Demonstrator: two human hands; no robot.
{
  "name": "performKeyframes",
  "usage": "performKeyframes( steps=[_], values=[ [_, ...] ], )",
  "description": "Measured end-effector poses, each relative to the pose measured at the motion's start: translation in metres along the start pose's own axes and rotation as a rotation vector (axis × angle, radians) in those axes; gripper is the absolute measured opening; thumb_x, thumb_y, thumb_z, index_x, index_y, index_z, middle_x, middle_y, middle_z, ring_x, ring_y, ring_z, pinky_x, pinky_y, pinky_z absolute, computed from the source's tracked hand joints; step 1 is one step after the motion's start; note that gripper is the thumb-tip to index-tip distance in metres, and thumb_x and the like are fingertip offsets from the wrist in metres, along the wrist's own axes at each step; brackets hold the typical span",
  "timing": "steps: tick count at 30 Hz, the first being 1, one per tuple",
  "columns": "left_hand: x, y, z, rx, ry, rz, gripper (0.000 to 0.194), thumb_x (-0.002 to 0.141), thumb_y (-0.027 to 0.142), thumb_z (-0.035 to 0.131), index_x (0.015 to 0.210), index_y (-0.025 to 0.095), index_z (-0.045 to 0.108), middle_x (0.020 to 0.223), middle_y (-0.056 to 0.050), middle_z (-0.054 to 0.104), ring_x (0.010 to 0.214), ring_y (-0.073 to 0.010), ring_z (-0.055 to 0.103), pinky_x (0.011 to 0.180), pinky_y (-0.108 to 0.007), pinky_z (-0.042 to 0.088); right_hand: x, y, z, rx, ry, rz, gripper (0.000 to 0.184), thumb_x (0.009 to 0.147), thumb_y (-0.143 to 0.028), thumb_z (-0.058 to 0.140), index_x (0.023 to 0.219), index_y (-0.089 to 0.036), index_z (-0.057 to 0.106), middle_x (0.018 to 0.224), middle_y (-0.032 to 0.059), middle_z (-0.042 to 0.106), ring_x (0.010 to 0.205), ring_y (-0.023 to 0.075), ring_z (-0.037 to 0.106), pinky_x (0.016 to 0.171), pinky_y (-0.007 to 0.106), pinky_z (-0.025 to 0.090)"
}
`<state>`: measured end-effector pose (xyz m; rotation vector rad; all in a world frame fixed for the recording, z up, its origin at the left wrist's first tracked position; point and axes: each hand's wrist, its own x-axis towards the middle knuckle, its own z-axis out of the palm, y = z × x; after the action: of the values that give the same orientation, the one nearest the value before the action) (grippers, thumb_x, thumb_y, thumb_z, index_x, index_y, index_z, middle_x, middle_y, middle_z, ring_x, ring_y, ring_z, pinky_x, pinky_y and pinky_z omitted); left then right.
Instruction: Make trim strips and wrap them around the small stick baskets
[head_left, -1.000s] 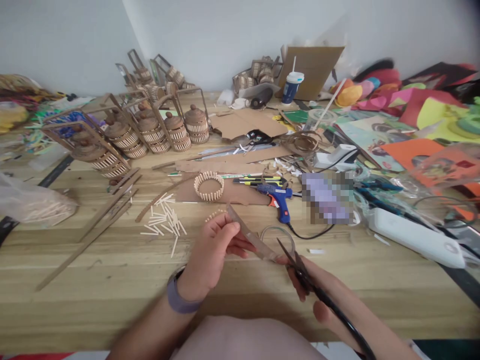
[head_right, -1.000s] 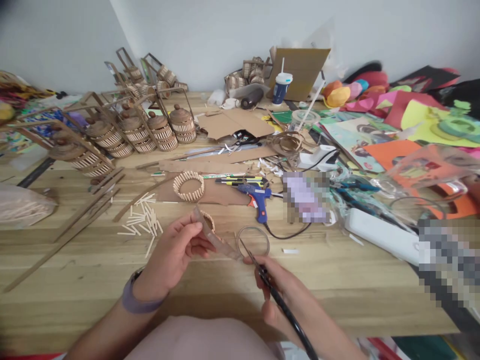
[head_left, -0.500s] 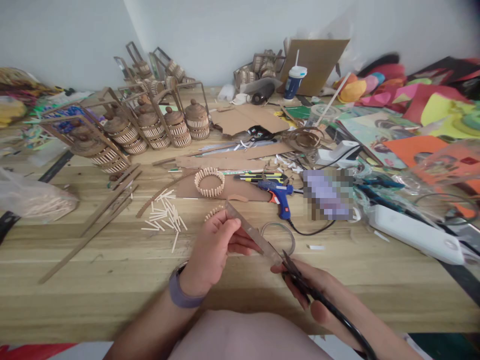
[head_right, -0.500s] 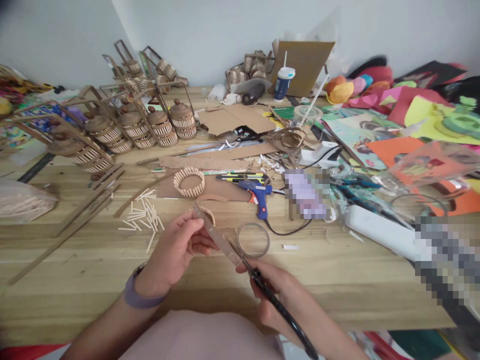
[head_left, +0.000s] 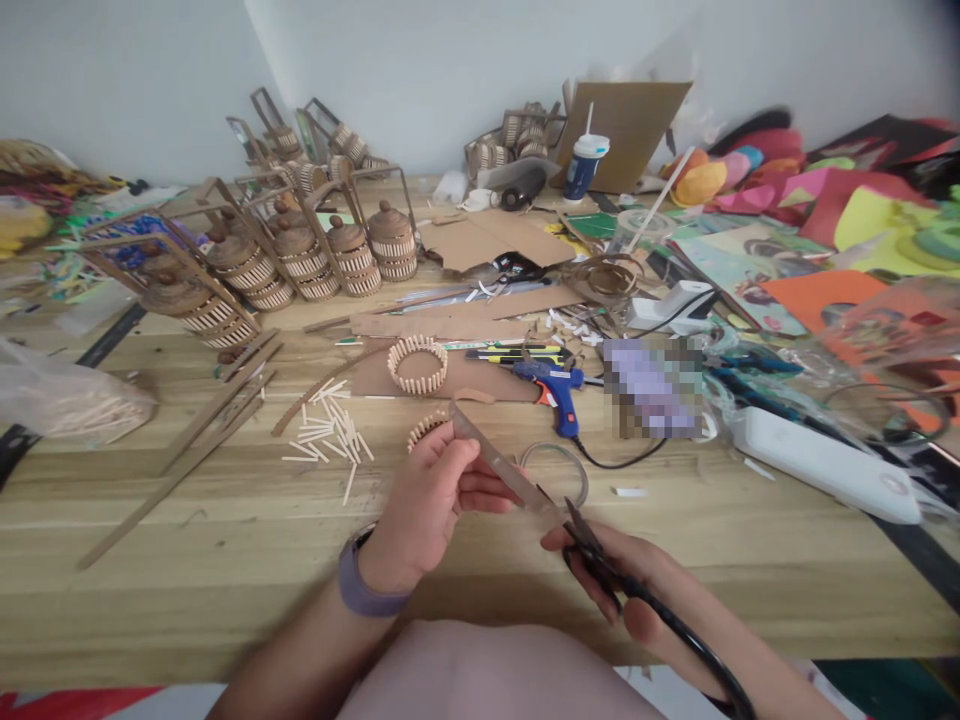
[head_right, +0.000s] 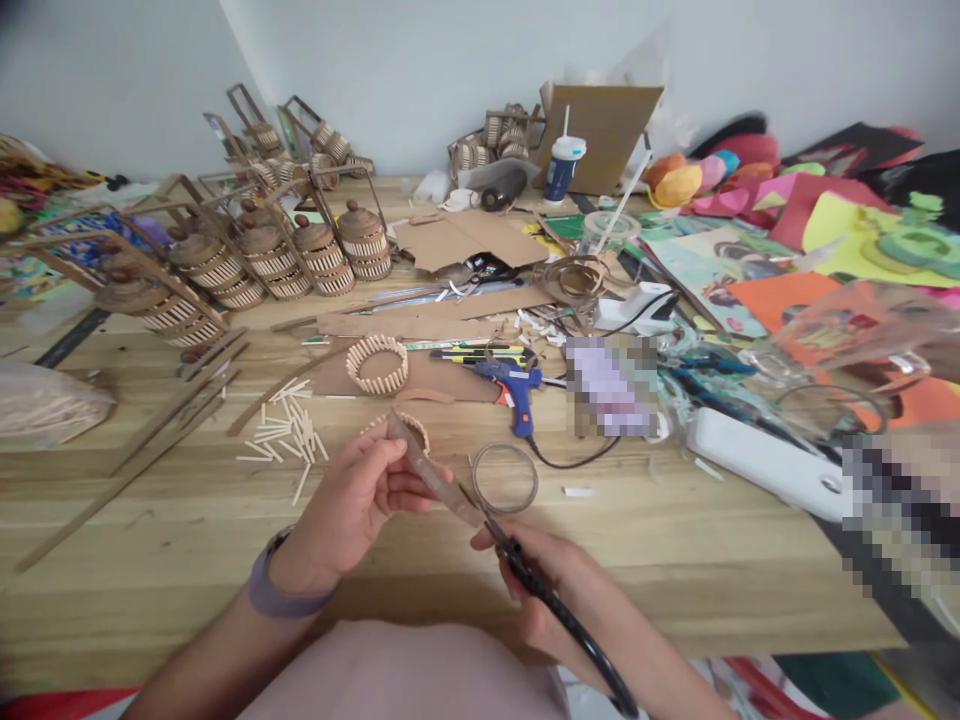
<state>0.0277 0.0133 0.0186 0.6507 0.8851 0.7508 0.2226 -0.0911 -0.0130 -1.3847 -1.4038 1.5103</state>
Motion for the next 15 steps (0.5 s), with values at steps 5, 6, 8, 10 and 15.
performKeyframes(
  steps=[5,6,8,10,15],
  values=[
    [-0.001,0.000,0.000,0.008,-0.001,-0.022,0.024,0.070,0.034,0.065,0.079,0.018,0.049,0.067,-0.006,0.074,0.057,-0.0155,0.070,0.053,-0.020,0.055,0.001,0.006,0.000,-0.004,0.004,0.035,0.091,0.064,-0.093,0.040,0.109,-0.018,0.066,0.063,-0.0021,0.043,0.053,0.0107,0.031,0.050,0.027,0.022],
    [-0.001,0.000,0.000,0.011,-0.001,-0.028,0.023,0.071,0.033,0.064,0.078,0.018,0.048,0.068,-0.007,0.074,0.058,-0.0155,0.070,0.053,-0.020,0.055,0.001,0.006,-0.001,-0.009,0.002,0.045,0.092,0.063,-0.093,0.041,0.108,-0.018,0.066,0.062,-0.0026,0.042,0.053,0.0103,0.030,0.050,0.027,0.022],
    [-0.001,0.001,0.001,0.018,0.001,-0.037,0.022,0.071,0.032,0.063,0.078,0.018,0.048,0.068,-0.007,0.074,0.058,-0.0155,0.070,0.053,-0.020,0.055,0.002,0.008,-0.001,-0.012,-0.010,0.076,0.096,0.060,-0.095,0.040,0.109,-0.016,0.066,0.060,-0.0040,0.040,0.052,0.0096,0.029,0.050,0.027,0.021],
    [-0.001,0.001,0.002,0.023,0.006,-0.045,0.020,0.072,0.031,0.062,0.078,0.018,0.048,0.068,-0.007,0.074,0.058,-0.0153,0.070,0.052,-0.020,0.055,0.002,0.009,-0.002,-0.005,-0.024,0.108,0.102,0.056,-0.097,0.037,0.108,-0.015,0.065,0.059,-0.0046,0.039,0.052,0.0096,0.029,0.050,0.026,0.020],
    [-0.001,0.002,0.004,0.031,0.018,-0.056,0.017,0.074,0.028,0.060,0.078,0.018,0.047,0.068,-0.008,0.074,0.057,-0.0145,0.070,0.052,-0.018,0.054,0.004,0.024,-0.004,-0.009,-0.043,0.109,0.090,0.063,-0.091,0.047,0.107,-0.015,0.066,0.059,-0.0038,0.041,0.051,0.0096,0.028,0.049,0.026,0.020]
  ],
)
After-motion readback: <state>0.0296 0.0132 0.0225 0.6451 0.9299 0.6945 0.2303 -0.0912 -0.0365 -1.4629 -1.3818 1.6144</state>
